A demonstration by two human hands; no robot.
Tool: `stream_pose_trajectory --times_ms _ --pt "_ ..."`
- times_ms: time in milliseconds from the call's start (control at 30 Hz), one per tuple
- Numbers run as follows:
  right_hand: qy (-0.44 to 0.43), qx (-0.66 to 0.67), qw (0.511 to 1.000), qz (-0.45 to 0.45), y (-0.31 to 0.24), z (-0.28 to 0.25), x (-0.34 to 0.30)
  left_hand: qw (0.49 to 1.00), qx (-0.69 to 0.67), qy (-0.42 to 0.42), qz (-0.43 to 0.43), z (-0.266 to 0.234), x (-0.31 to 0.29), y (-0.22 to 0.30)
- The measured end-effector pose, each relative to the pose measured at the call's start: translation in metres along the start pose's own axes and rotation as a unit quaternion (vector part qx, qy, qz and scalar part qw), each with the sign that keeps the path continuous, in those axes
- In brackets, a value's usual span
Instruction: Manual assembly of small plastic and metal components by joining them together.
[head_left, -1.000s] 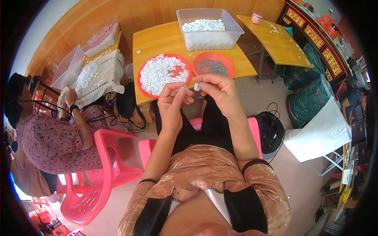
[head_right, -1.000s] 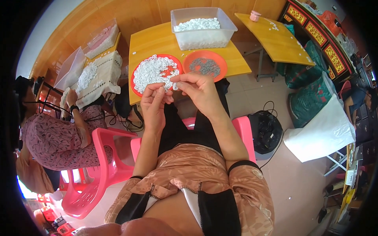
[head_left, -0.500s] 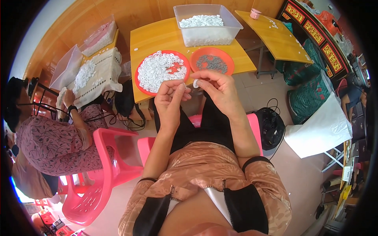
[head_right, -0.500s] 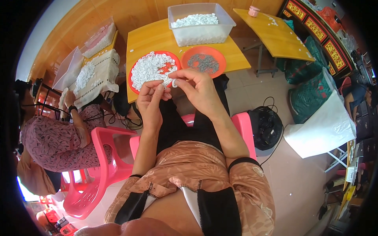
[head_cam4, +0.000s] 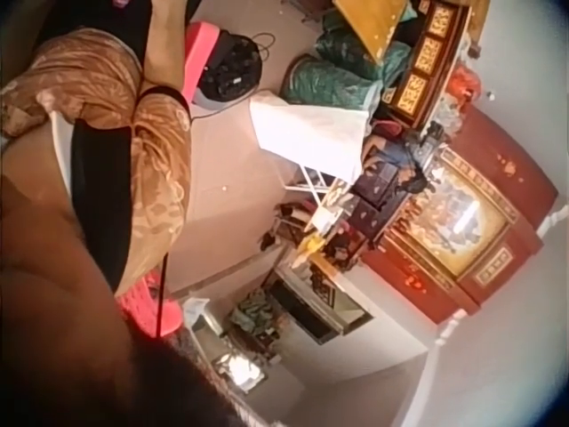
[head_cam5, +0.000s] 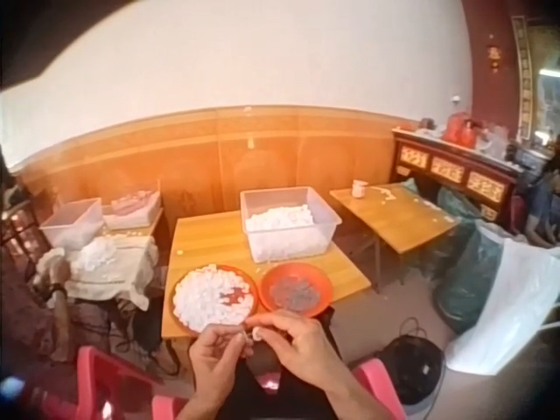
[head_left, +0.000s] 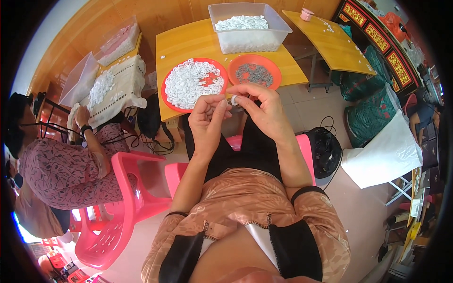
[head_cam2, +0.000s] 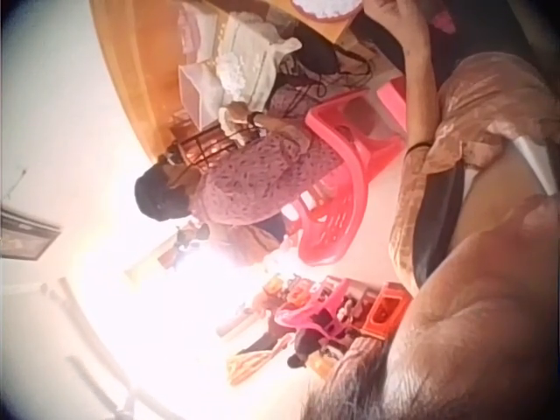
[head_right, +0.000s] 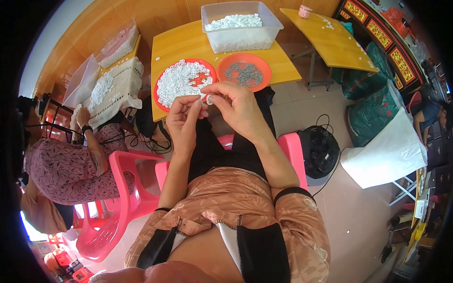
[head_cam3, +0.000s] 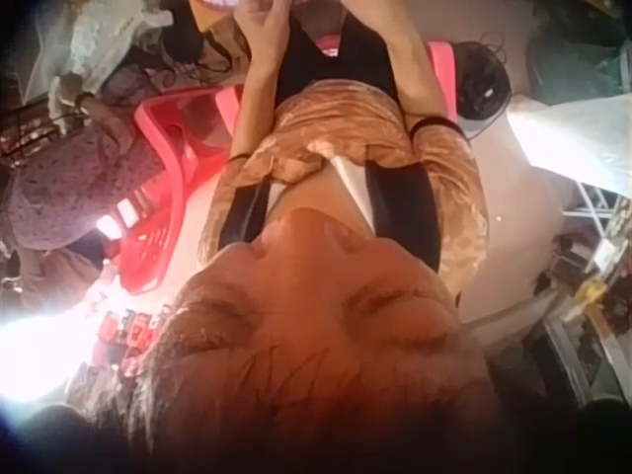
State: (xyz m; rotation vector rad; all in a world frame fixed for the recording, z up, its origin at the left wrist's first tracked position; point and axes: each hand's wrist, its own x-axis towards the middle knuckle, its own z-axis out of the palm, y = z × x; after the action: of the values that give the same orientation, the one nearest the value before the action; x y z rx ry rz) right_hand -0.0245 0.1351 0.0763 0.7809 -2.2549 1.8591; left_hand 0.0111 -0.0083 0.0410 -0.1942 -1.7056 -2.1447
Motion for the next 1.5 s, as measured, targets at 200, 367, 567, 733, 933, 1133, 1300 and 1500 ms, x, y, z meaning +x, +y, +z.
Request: stream_pose_trajectory --times_ms 200,367,567,733,933,1133,1300,1500 --pt "-0.016 0.005 1.000 0.008 0.002 -0.004 0.001 1.000 0.010 -0.022 -0.020 -0.003 0.001 0.003" --pt "-0.056 0.162 0.983 0.058 0.010 -0.007 0.004 0.999 -0.019 -0.032 -0.039 -0.004 0.002 0.003" --pt "-0.048 0.079 0.995 0.042 0.006 -0.004 0.003 0.997 0.060 -0.044 -0.011 -0.003 0.000 0.001" --pt "-0.026 0.112 0.992 0.044 0.005 -0.006 0.004 0.999 -0.010 -0.039 -0.034 -0.002 0.004 0.000" --pt "-0.048 0.171 0.980 0.094 0.008 -0.008 0.005 0.992 -0.034 -0.092 -0.082 -0.003 0.002 -0.004" --pt "-0.030 0.175 0.981 0.083 0.012 -0.007 0.003 0.996 -0.041 -0.041 -0.065 -0.004 0.004 -0.002" --pt "-0.087 0.118 0.986 0.082 0.010 -0.005 0.002 0.997 -0.021 -0.044 -0.061 -0.009 0.004 -0.007" --pt "-0.051 0.153 0.983 0.092 0.016 -0.005 0.001 0.994 -0.028 -0.084 -0.071 -0.007 0.004 0.002"
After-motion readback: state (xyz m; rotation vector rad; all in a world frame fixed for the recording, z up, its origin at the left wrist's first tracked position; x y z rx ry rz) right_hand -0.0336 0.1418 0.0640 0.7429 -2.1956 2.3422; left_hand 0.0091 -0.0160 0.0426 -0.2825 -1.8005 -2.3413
